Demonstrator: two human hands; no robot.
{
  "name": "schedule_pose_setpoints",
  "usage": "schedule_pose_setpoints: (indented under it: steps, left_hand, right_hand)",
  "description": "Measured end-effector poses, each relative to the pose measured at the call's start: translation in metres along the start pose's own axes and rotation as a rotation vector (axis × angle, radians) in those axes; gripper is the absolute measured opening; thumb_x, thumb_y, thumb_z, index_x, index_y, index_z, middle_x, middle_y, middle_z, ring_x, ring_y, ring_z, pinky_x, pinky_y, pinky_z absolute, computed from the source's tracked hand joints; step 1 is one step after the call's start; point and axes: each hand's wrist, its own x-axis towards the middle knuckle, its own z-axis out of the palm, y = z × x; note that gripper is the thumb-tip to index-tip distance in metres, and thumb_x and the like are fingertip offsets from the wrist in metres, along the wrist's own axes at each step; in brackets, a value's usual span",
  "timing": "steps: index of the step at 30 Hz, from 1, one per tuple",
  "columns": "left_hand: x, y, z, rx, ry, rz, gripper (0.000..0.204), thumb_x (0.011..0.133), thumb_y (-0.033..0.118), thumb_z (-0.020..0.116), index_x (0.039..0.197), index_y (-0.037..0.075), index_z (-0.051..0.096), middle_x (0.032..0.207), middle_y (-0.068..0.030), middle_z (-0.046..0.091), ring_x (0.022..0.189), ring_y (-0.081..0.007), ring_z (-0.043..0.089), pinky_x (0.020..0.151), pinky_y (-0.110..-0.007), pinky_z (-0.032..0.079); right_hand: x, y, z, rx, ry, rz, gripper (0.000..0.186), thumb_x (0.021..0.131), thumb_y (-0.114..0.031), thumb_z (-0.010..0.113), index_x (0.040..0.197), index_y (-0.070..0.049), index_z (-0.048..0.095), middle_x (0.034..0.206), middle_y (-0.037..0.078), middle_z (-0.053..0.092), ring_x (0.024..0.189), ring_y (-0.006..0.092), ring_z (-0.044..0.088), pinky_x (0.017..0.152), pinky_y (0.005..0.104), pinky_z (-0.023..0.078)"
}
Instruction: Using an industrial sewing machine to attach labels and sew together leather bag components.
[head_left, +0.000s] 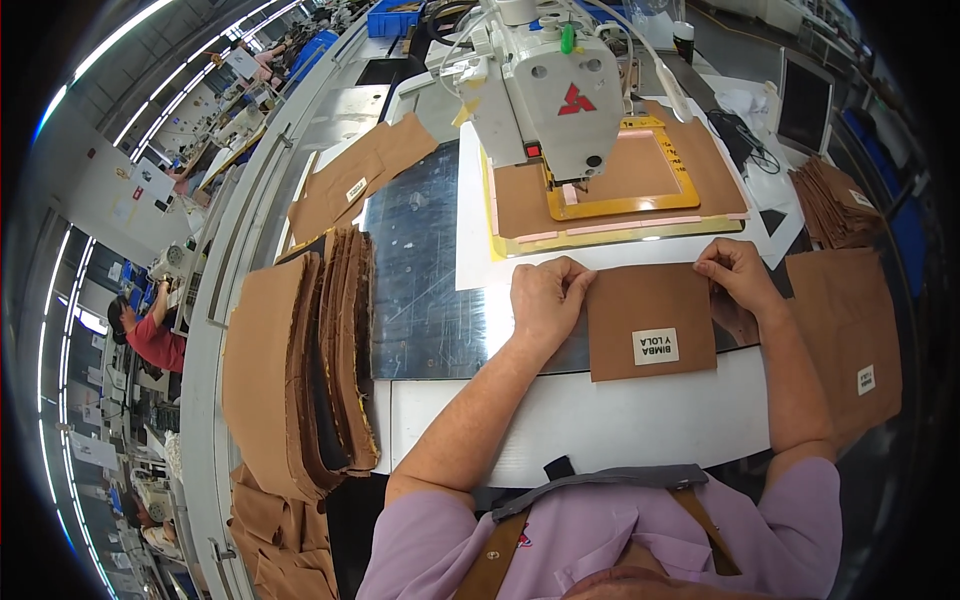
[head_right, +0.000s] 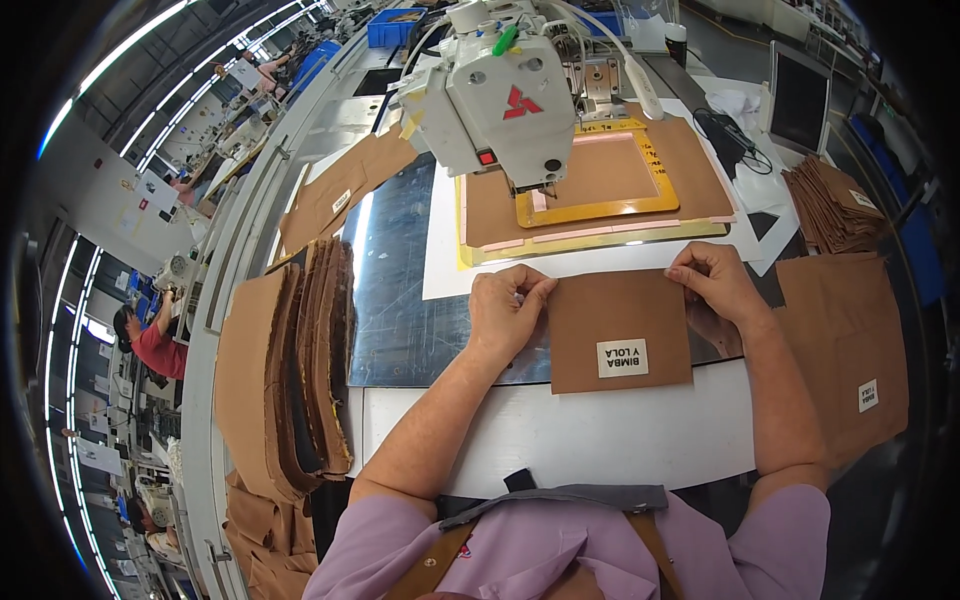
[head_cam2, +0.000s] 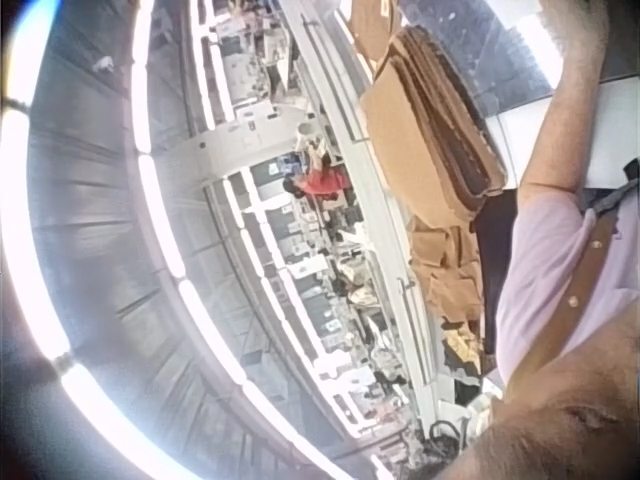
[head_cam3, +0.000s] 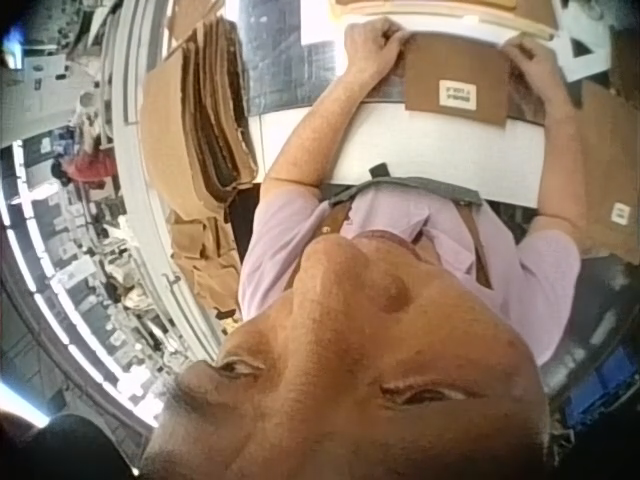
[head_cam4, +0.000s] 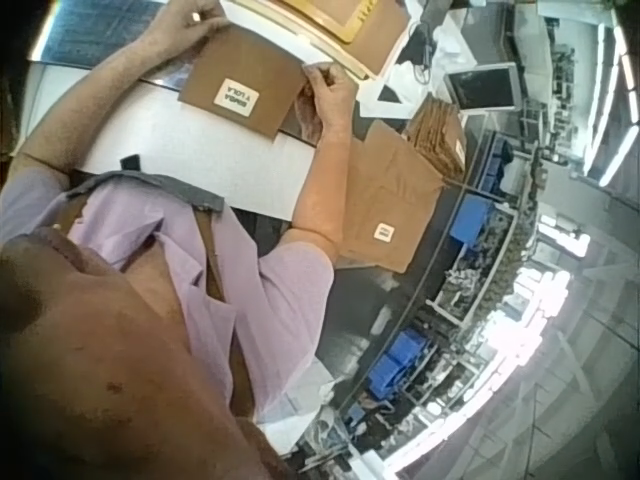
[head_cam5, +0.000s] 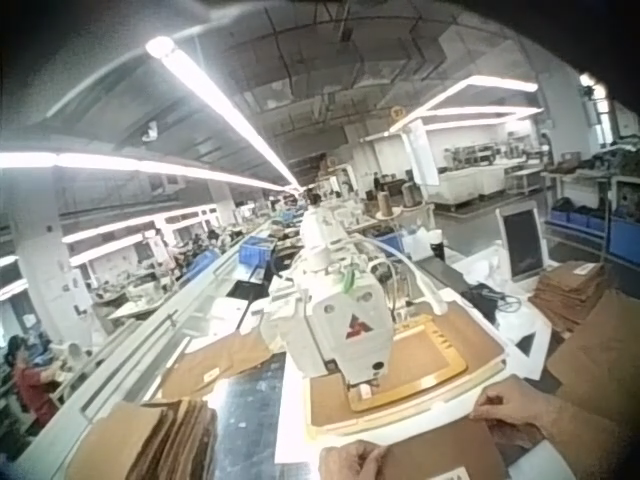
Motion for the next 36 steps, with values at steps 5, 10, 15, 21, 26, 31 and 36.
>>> schedule_pose_setpoints:
  steps: [5,10,15,21,26,31,36]
  left_hand:
    - [0.004,0.002,0.002,-0.029,-0.025,-0.007,0.014,0.088,0.013,0.076,0.084,0.000,0.076,0.072,-0.0129,0.074,0.064,-0.0221,0.071,0.063,-0.033,0.053]
    - [0.004,-0.001,0.003,-0.073,0.034,0.021,0.014,0.088,0.016,0.076,0.081,0.004,0.077,0.065,-0.0102,0.071,0.055,-0.0230,0.066,0.057,-0.034,0.050]
    - [0.002,-0.004,0.005,-0.071,0.026,0.002,0.016,0.088,0.018,0.076,0.080,0.004,0.077,0.064,-0.0094,0.071,0.055,-0.0217,0.066,0.060,-0.032,0.050]
    - [0.002,0.002,0.005,-0.070,-0.004,-0.048,0.019,0.090,0.018,0.078,0.084,0.000,0.076,0.069,-0.0082,0.072,0.059,-0.0158,0.065,0.060,-0.030,0.051]
    - [0.003,0.000,0.002,-0.070,-0.012,-0.087,0.022,0.092,0.020,0.079,0.090,-0.001,0.076,0.072,-0.0044,0.072,0.061,-0.0081,0.062,0.058,-0.025,0.049]
    - [0.004,0.001,0.007,-0.186,0.000,-0.172,0.017,0.090,0.016,0.079,0.084,0.000,0.076,0.066,-0.0067,0.071,0.058,-0.0117,0.063,0.058,-0.027,0.050]
    - [0.003,-0.015,0.013,-0.368,-0.018,-0.186,0.019,0.093,0.016,0.078,0.088,-0.001,0.075,0.070,-0.0032,0.070,0.062,-0.0084,0.061,0.058,-0.024,0.047]
  right_hand:
    - [-0.002,-0.004,-0.002,-0.096,0.026,-0.020,0.013,0.093,-0.011,0.073,0.088,0.000,0.070,0.072,-0.001,0.065,0.066,0.0058,0.057,0.060,0.0243,0.047]
    - [0.003,-0.007,-0.002,-0.046,0.008,0.020,0.009,0.094,-0.007,0.072,0.089,0.000,0.069,0.076,0.000,0.066,0.070,0.0063,0.058,0.063,0.0235,0.048]
    - [-0.002,-0.011,0.004,0.149,-0.031,0.086,0.007,0.094,-0.008,0.073,0.094,-0.001,0.071,0.082,0.001,0.068,0.076,0.0062,0.061,0.065,0.0231,0.049]
    - [-0.002,-0.008,0.004,-0.081,-0.067,0.006,0.011,0.093,-0.010,0.074,0.097,0.000,0.071,0.087,0.002,0.069,0.080,0.0070,0.061,0.070,0.0247,0.051]
    - [0.002,-0.008,0.005,0.056,-0.061,-0.005,0.012,0.095,-0.011,0.073,0.096,0.001,0.069,0.085,0.002,0.069,0.078,0.0052,0.059,0.068,0.0239,0.050]
    - [0.003,-0.002,0.004,-0.002,-0.049,-0.066,0.015,0.095,-0.016,0.073,0.097,-0.002,0.071,0.086,0.003,0.070,0.077,0.0081,0.062,0.067,0.0256,0.051]
    - [0.010,-0.032,0.014,-0.518,-0.098,-0.316,0.020,0.090,-0.028,0.075,0.095,-0.009,0.076,0.087,0.007,0.075,0.078,0.0218,0.070,0.073,0.0349,0.053]
